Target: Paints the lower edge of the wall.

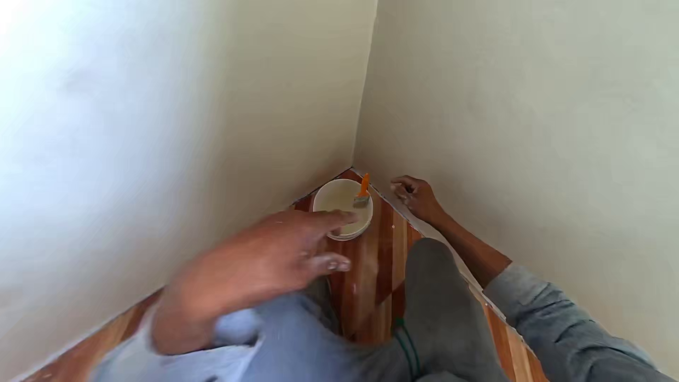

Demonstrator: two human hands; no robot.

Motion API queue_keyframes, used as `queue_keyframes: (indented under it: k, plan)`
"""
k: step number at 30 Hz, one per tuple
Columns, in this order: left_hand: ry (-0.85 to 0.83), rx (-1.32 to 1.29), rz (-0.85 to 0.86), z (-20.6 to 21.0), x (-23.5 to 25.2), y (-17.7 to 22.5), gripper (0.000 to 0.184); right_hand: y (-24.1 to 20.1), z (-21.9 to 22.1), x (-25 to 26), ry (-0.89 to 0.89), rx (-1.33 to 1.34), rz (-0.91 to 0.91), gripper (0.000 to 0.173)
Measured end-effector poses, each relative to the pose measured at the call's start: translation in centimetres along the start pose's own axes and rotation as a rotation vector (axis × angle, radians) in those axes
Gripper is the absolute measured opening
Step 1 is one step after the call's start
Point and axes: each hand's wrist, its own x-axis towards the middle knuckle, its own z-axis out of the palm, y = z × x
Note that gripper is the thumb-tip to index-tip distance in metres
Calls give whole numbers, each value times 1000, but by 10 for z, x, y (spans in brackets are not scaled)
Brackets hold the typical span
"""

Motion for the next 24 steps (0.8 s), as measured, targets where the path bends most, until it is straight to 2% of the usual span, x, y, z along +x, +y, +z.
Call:
queue_keyframes:
  k: [2,4,6,8,10,13,15,16,19,21,24]
  plan:
    - [-68,-262,-49,-16,-4,-44,46,11,6,11,-62,-63,75,41]
    - [-98,-504,-169,-8,1,-96,25,15,12,13,-113,-79,103,48]
    - [-24,-608,-337,42,5,-158,27,16,25,9,-104,-59,112,49]
    - [72,-647,-553,113,14,-210,29,8,34,15,-92,-69,133,51]
    - [183,-815,-710,181,34,-241,29,5,39,26,-94,-118,149,55]
    - [579,-1073,-724,254,71,-253,33,4,53,54,-70,-195,157,60]
    - [767,-1132,-678,281,83,-253,32,10,70,64,-47,-207,109,49]
    - [793,-1137,-664,288,82,-253,31,12,79,62,-18,-215,83,39]
    - [766,-996,-647,280,67,-261,30,-13,83,52,153,-240,-60,34]
    - [679,-927,-652,281,61,-270,37,-35,76,45,227,-185,-154,25]
    - [545,-966,-652,298,66,-279,43,-38,95,41,35,-119,-117,20]
